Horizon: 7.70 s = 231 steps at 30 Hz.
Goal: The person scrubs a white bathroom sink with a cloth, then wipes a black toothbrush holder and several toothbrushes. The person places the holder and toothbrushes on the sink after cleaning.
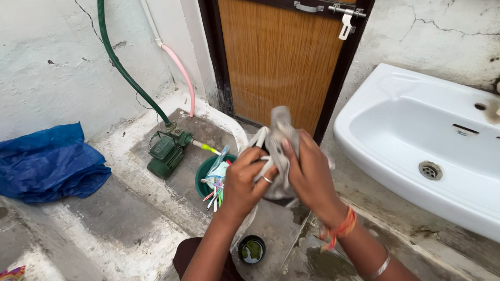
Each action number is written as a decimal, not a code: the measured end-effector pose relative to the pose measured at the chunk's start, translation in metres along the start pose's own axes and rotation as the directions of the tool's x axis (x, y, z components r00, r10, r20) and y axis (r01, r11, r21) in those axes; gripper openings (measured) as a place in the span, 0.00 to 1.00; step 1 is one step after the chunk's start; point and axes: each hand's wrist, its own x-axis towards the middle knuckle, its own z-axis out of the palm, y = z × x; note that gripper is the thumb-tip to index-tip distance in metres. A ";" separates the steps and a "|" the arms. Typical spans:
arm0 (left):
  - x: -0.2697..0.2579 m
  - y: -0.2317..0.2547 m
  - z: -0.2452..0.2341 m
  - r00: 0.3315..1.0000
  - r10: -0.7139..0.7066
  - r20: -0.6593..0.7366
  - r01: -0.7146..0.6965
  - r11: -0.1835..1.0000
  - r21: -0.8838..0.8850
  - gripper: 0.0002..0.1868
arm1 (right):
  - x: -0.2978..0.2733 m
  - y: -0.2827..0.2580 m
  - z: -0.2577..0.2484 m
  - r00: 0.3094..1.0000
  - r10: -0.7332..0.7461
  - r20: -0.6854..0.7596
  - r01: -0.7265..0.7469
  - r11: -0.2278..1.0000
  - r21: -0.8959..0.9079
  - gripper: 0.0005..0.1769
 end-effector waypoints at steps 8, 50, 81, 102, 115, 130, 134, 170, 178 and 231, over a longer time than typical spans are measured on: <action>-0.002 0.011 -0.012 0.956 0.235 0.178 -0.220 0.970 -0.100 0.19 | 0.037 0.039 -0.033 0.616 0.541 0.572 -0.773 0.556 0.306 0.29; 0.019 0.013 0.003 0.982 0.188 -0.037 -0.139 0.833 0.536 0.19 | -0.027 -0.010 0.018 0.995 0.095 -0.022 -0.080 0.931 0.356 0.33; -0.003 -0.019 0.004 0.959 0.057 -0.276 -0.021 0.991 0.129 0.19 | -0.019 0.025 -0.012 0.891 0.385 0.242 -0.442 0.857 0.266 0.19; 0.011 0.032 0.022 0.910 -0.128 -0.394 0.202 0.967 0.155 0.22 | -0.045 0.032 0.009 0.816 0.577 -0.039 -0.447 0.672 0.591 0.37; 0.010 0.025 0.018 0.951 -0.115 -0.286 0.166 0.972 0.164 0.16 | -0.028 -0.047 -0.022 0.956 -0.253 -0.148 0.274 0.950 0.148 0.34; 0.015 0.039 0.003 0.960 0.160 -0.231 -0.111 0.971 0.211 0.20 | -0.035 -0.067 -0.011 0.912 -0.226 -0.342 0.233 0.972 -0.019 0.32; 0.020 0.059 0.009 0.951 0.234 -0.202 -0.225 0.972 0.067 0.21 | -0.012 -0.063 -0.040 0.951 0.033 -0.306 0.010 0.990 0.138 0.29; 0.206 0.016 0.298 0.640 0.757 0.132 -0.698 0.644 -0.313 0.20 | 0.002 0.128 -0.294 0.938 0.309 -0.158 -0.330 0.651 -0.683 0.16; 0.255 -0.055 0.426 0.834 0.161 0.528 0.198 0.806 -0.558 0.52 | 0.074 0.240 -0.316 0.928 0.272 -0.254 -0.364 0.523 -0.771 0.14; 0.044 0.045 0.299 0.760 -0.530 0.377 0.494 0.093 -0.864 0.37 | -0.039 0.169 -0.147 0.888 0.428 0.170 -0.445 0.703 0.555 0.32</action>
